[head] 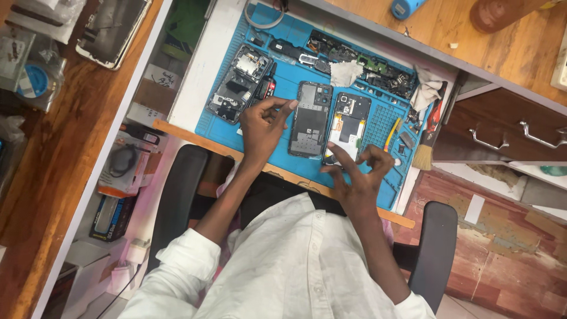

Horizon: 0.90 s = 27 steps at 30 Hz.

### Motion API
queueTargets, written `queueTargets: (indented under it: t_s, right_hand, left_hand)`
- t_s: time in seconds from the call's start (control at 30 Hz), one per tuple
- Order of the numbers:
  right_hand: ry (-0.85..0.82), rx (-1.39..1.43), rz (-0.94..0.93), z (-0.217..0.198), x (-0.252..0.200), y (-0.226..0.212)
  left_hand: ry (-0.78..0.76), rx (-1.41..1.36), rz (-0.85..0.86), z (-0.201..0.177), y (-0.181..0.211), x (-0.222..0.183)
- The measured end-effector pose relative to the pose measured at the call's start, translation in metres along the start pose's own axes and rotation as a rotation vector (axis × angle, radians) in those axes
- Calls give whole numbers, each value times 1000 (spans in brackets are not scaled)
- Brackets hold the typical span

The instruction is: The person uses a manual screwdriver to remove screws from the internal components of a mobile phone and then uses an electric screwdriver to tighten screws on the phone's back casing.

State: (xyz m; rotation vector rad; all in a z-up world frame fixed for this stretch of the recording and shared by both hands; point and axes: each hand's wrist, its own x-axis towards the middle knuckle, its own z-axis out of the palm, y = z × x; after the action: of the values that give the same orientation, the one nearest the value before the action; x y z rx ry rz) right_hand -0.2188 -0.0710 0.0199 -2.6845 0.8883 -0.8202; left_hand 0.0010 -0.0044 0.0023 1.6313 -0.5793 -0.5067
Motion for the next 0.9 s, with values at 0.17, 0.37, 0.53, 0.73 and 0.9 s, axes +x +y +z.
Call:
queueTargets:
  t_s: [0.17, 0.37, 0.53, 0.73, 0.9]
  right_hand:
    - [-92, 293, -140, 5, 5, 5]
    - [-42, 246, -102, -1, 9, -5]
    - [-160, 296, -286, -5, 18, -15]
    - [39, 160, -184, 1, 7, -20]
    - [-108, 253, -203, -7, 10, -8]
  left_hand:
    - [-6, 35, 58, 1, -3, 2]
    - [-5, 22, 75, 0, -2, 0]
    - [-29, 27, 45, 0, 0, 0]
    - [-13, 35, 44, -2, 0, -3]
    - [-33, 6, 73, -2, 0, -2]
